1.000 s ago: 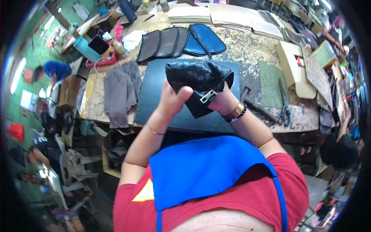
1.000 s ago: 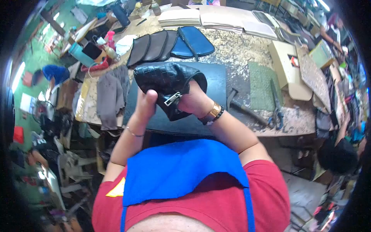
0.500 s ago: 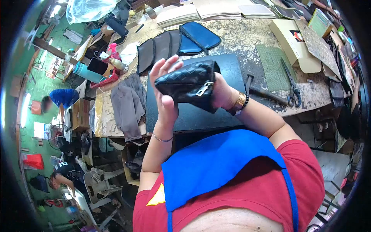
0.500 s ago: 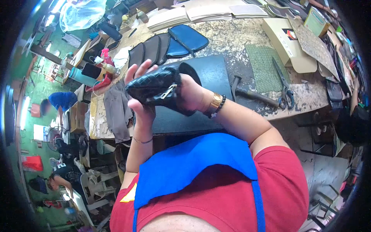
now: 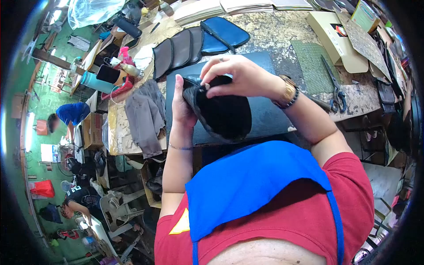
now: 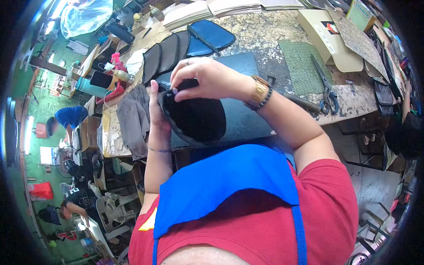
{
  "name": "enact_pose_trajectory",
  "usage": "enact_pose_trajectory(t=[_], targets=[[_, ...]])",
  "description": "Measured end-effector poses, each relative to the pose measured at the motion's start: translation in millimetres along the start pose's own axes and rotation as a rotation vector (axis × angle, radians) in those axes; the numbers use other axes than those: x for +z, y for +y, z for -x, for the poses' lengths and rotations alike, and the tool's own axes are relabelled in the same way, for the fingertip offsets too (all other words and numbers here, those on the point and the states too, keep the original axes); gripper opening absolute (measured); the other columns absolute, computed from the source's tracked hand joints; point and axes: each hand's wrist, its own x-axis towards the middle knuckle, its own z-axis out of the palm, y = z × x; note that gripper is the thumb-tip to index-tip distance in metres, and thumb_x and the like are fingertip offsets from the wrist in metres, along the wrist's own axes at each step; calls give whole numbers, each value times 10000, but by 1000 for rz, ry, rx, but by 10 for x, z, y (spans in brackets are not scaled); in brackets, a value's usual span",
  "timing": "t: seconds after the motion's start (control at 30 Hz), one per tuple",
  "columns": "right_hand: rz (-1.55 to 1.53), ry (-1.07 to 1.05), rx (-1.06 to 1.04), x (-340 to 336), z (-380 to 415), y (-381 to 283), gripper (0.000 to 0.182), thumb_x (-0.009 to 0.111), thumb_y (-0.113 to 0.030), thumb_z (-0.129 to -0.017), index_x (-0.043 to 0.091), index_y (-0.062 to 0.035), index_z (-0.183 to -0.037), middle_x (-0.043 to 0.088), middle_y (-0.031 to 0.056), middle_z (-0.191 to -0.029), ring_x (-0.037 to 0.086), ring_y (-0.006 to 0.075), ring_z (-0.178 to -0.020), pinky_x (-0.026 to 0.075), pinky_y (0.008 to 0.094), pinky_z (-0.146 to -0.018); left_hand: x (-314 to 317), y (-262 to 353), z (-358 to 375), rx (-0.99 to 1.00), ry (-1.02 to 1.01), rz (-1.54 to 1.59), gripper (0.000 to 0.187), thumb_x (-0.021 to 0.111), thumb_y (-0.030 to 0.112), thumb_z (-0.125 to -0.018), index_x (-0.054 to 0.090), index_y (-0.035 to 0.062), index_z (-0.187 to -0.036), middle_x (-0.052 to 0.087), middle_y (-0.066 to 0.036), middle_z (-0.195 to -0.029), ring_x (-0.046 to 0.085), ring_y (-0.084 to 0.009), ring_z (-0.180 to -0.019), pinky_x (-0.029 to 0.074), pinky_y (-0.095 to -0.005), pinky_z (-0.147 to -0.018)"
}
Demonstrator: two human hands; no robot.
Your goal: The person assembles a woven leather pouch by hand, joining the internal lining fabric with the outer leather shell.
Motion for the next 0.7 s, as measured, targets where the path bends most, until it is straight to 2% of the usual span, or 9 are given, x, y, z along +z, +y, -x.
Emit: enact_pose_trajectory(t=[0.07,0.1,0.17,0.27,0.37,0.47,0.57,0.6,0.7], targets=[[9,-101,65,53,-7,187,241,769,-217,-827,659,-52,-963,667,81,-953,648,252,-901,518,338,-809,-185,-86,-135,-80,0,31,671,382,603,-993,592,10,-1224,673,-145,-1135,667,-243,-1018,531,-379,-927],[46,-93,27,118,-11,316,238,748,-235,-850,639,-41,-934,654,93,-895,642,254,-831,521,351,-752,-211,-140,-150,-49,85,-143,707,391,635,-975,570,25,-1284,625,-160,-1244,607,-241,-1144,453,-382,-1037],[31,-192,124,211,21,482,249,728,-256,-867,626,-37,-929,649,108,-857,643,266,-784,519,363,-708,-504,-382,-346,339,378,-291,720,431,634,-964,535,29,-1340,571,-151,-1327,520,-232,-1251,352,-357,-1106],[44,-295,194,326,10,710,275,705,-294,-873,637,-36,-938,684,151,-860,669,315,-818,523,399,-742,-564,-219,-241,495,31,-871,682,479,563,-974,489,18,-1382,539,-125,-1354,472,-222,-1284,283,-337,-1128],[77,-331,180,366,-30,817,230,712,-242,-837,631,-44,-924,682,142,-863,662,330,-832,521,404,-741,-369,-23,-110,193,-23,-996,505,606,183,-931,470,-2,-1381,570,-97,-1291,510,-167,-1222,362,-295,-1063],[313,-325,60,398,-57,890,222,699,-172,-794,557,-76,-937,627,116,-868,645,332,-836,516,416,-725,-402,56,-143,119,6,-958,471,619,78,-902,496,-11,-1349,601,-92,-1238,539,-157,-1181,391,-286,-1039],[355,-276,5,531,-52,936,232,698,-173,-804,550,-78,-955,624,112,-886,642,333,-824,517,423,-715,-363,147,-177,144,5,-1159,457,626,87,-914,495,-23,-1337,604,-104,-1231,548,-166,-1169,393,-293,-1040],[285,-274,16,526,-54,924,233,703,-175,-805,565,-76,-965,631,115,-895,644,328,-820,520,417,-716,-307,137,-176,292,11,-1230,408,648,104,-916,541,-37,-1283,640,-103,-1168,592,-154,-1093,440,-275,-981],[127,-288,76,477,-55,881,238,716,-185,-812,610,-71,-992,651,123,-922,652,310,-810,529,402,-720,-304,241,-200,208,113,-1294,338,662,119,-915,599,-48,-1203,682,-82,-1062,636,-131,-975,490,-262,-891]])
